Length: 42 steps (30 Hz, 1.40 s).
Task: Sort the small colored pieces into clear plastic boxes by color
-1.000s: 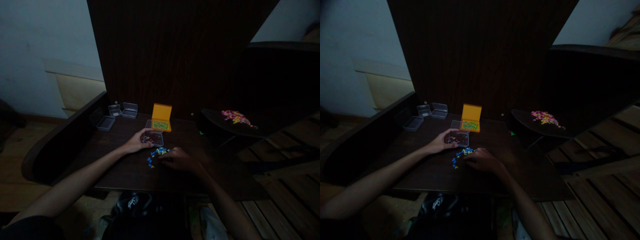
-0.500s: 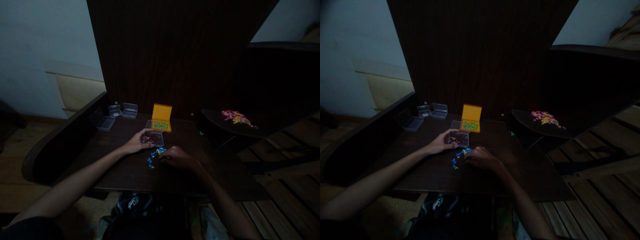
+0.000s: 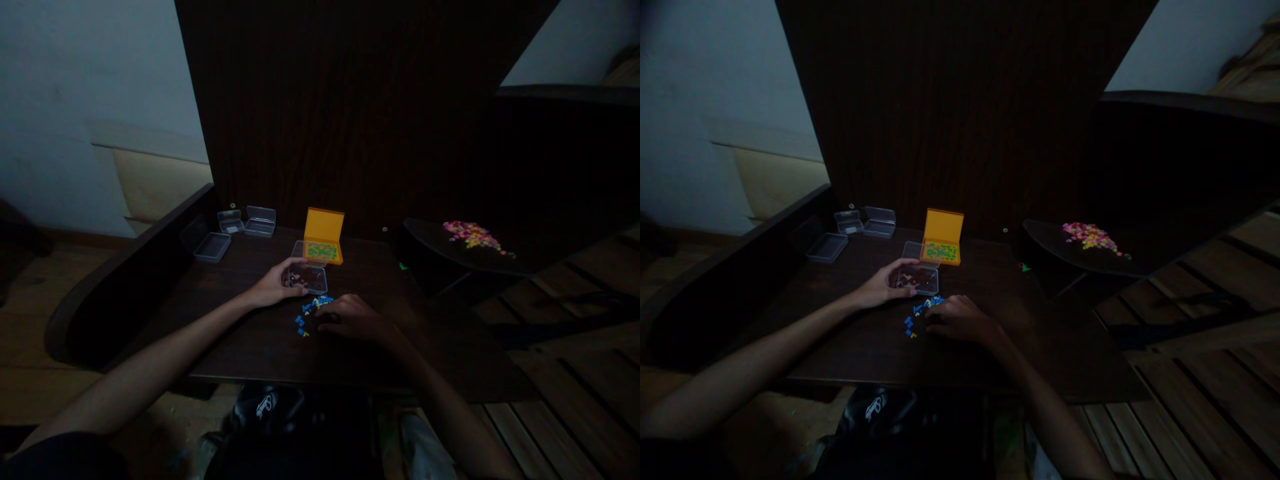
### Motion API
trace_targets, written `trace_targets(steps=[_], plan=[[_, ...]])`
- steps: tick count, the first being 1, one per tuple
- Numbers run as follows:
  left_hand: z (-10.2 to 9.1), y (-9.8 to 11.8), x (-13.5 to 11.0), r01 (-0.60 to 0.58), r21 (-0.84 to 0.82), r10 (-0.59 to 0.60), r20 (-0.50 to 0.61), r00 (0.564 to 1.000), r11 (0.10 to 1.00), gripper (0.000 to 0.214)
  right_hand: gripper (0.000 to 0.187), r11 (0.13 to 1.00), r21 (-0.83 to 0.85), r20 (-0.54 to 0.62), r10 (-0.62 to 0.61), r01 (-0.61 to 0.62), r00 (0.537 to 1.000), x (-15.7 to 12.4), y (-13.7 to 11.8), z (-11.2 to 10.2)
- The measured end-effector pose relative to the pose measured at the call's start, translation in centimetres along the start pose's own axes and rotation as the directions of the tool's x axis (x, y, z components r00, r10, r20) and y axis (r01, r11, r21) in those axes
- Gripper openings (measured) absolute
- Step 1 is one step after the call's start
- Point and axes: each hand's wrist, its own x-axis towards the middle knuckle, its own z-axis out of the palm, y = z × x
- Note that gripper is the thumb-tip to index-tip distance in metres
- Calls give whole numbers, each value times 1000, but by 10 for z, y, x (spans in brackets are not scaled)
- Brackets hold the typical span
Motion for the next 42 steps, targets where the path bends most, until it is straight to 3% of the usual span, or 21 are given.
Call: trace_targets(steps=[11,20,31,42], plan=[[0,-1,0,3,-2,-3,6,1000,1000,68,17,997,20,-11,-71,71,997,4,6,5],[-1,-1,-1,-4,23,4,3,1000,1000,67,14,997,63,-38,-37,39,999,4,1,4],[0,-1,0,-8,6,8,3,1000,1000,68,14,992,89,-167,-69,85,984,5,12,24],[-3,-5,1,-33,28,33,17,999,999,68,17,999,29,-164,-27,33,986,-5,10,17]])
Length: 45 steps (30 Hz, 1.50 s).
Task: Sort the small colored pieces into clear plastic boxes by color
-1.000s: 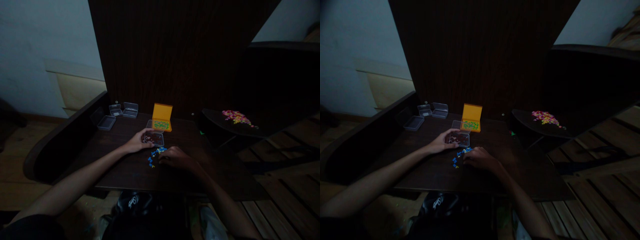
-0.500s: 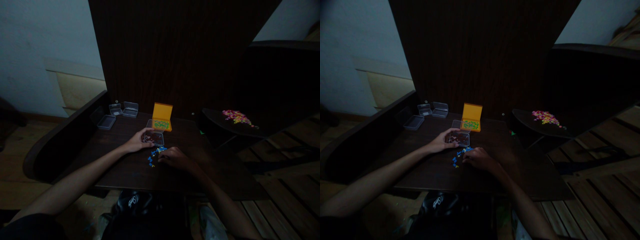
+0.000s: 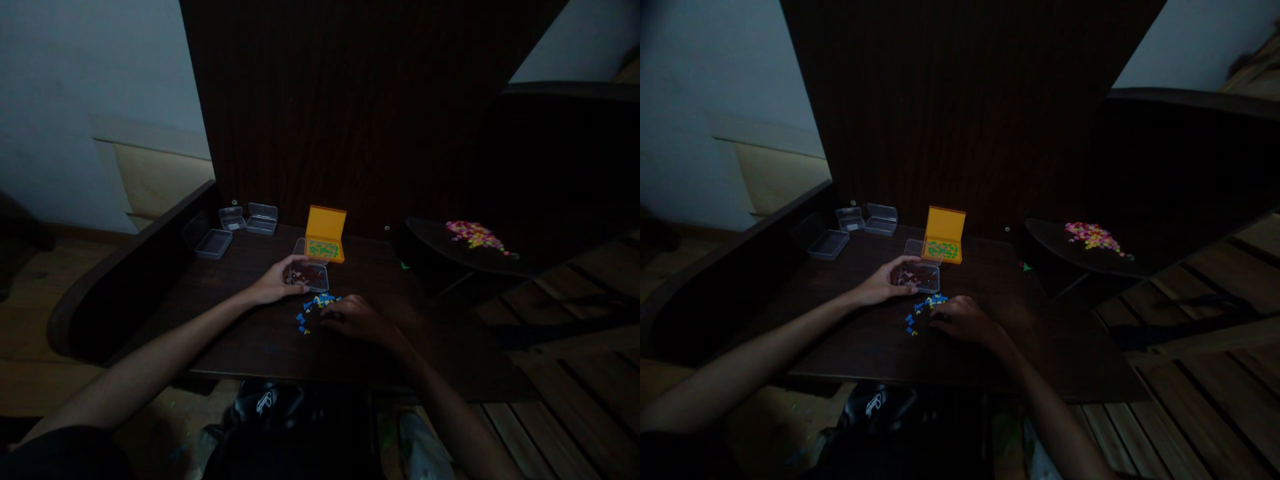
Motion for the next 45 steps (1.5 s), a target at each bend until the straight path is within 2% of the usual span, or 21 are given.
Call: trace_targets(steps=[4,14,21,26,31,37,45], plan=[[1,2,-1,-2,-27,2,4,1000,1000,66,13,999,29,11,-23,22,1000,0,0,0],[4,6,-1,26,-32,-26,-8,1000,999,67,15,992,88,-48,-86,90,995,4,0,2],[4,6,-1,17,-26,-17,-13,1000,1000,66,22,981,147,-138,-106,126,985,13,-8,-14],[3,2,-1,3,-46,-1,28,1000,999,70,21,996,56,-230,-55,70,972,28,-10,-32],[4,1,-1,2,-95,4,65,998,996,70,19,1000,0,-133,7,-8,991,43,-7,-41],[6,3,-2,-2,-129,12,81,997,992,69,19,999,-43,15,-20,20,1000,52,-5,-45],[6,0,-1,13,-150,2,102,995,989,70,20,997,-66,80,-43,48,996,55,-4,-46]])
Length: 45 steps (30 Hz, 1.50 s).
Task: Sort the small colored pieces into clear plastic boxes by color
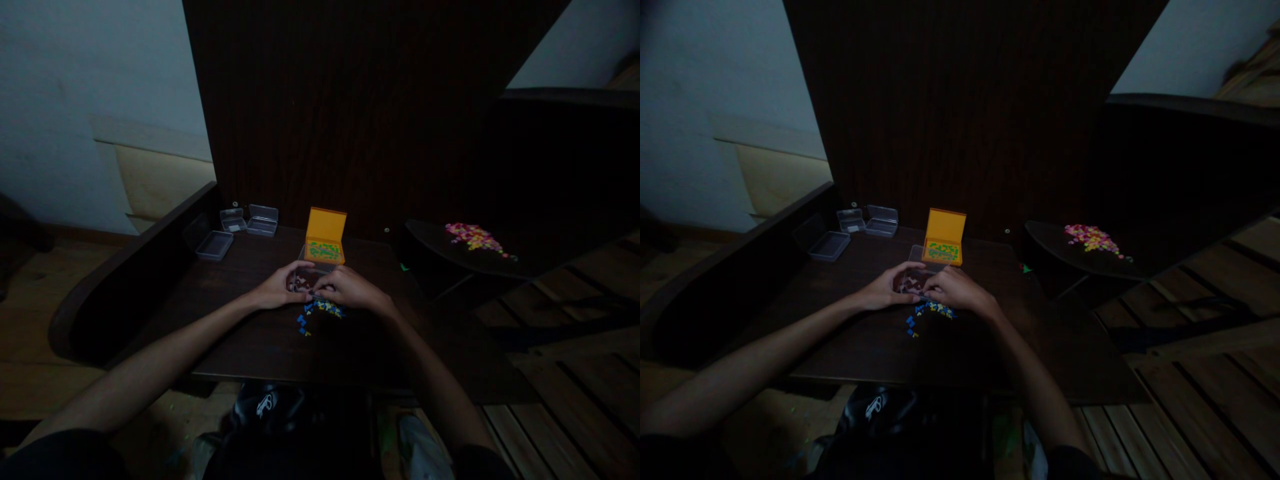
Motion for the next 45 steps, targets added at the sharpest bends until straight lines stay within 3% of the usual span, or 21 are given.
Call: trace_targets(steps=[12,17,22,26,33,45], plan=[[-3,1,0,18,8,-18,-2,1000,1000,70,21,983,183,-141,18,8,990,-25,2,-10],[-4,-1,0,13,20,-13,-9,1000,1000,72,20,978,209,-35,1,6,999,-35,-6,-2],[-6,-3,1,0,25,0,-2,1000,1000,71,17,995,85,73,54,-60,996,-35,-11,12],[-7,-2,0,8,14,-8,-2,1000,1000,72,20,999,33,116,29,-33,993,-32,-11,23],[-4,3,-1,-5,-5,5,15,1000,1000,69,19,1000,9,117,-7,6,993,-27,-8,33],[-4,0,0,-19,-36,19,3,1000,999,71,17,1000,20,112,-22,20,993,-25,-17,30]])
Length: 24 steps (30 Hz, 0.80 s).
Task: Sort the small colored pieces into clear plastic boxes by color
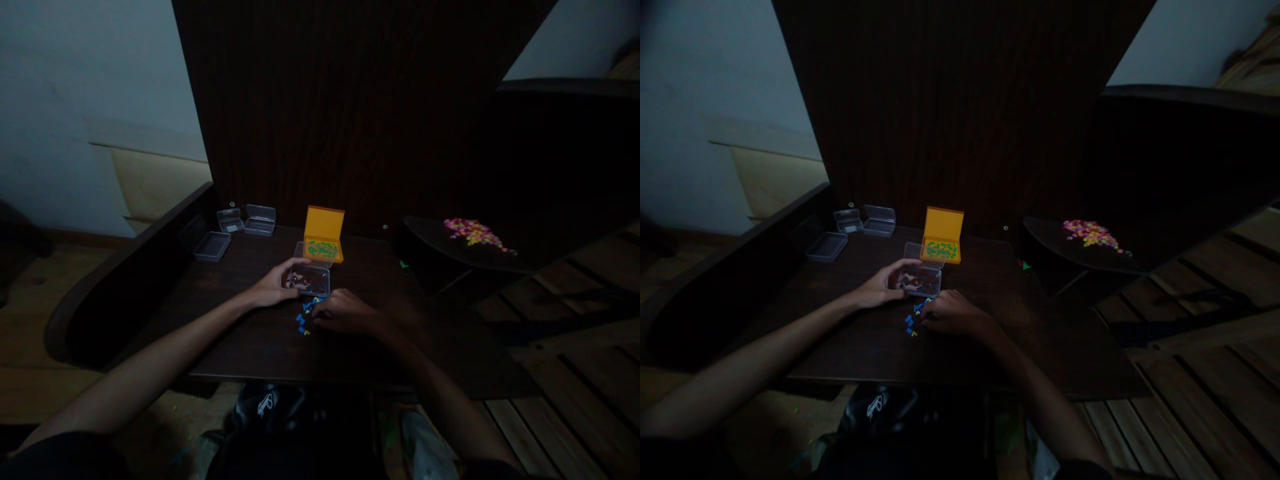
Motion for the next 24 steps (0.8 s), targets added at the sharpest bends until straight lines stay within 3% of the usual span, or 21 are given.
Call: trace_targets(steps=[4,7,12,19,24], plan=[[0,1,-1,12,13,-12,14,1000,1000,70,16,994,107,-61,-33,39,998,-2,1,-11],[0,1,-1,17,14,-17,25,1000,1000,70,20,978,197,-180,-29,65,983,-4,3,-25],[1,3,-3,16,-11,-15,77,997,1000,72,21,986,144,-332,-30,82,943,7,7,-39],[3,6,-6,14,58,-22,130,991,998,74,18,996,13,-208,-87,92,974,28,6,-31],[2,4,-6,13,37,-19,167,986,999,74,19,993,11,-182,-113,117,977,31,7,-28]])
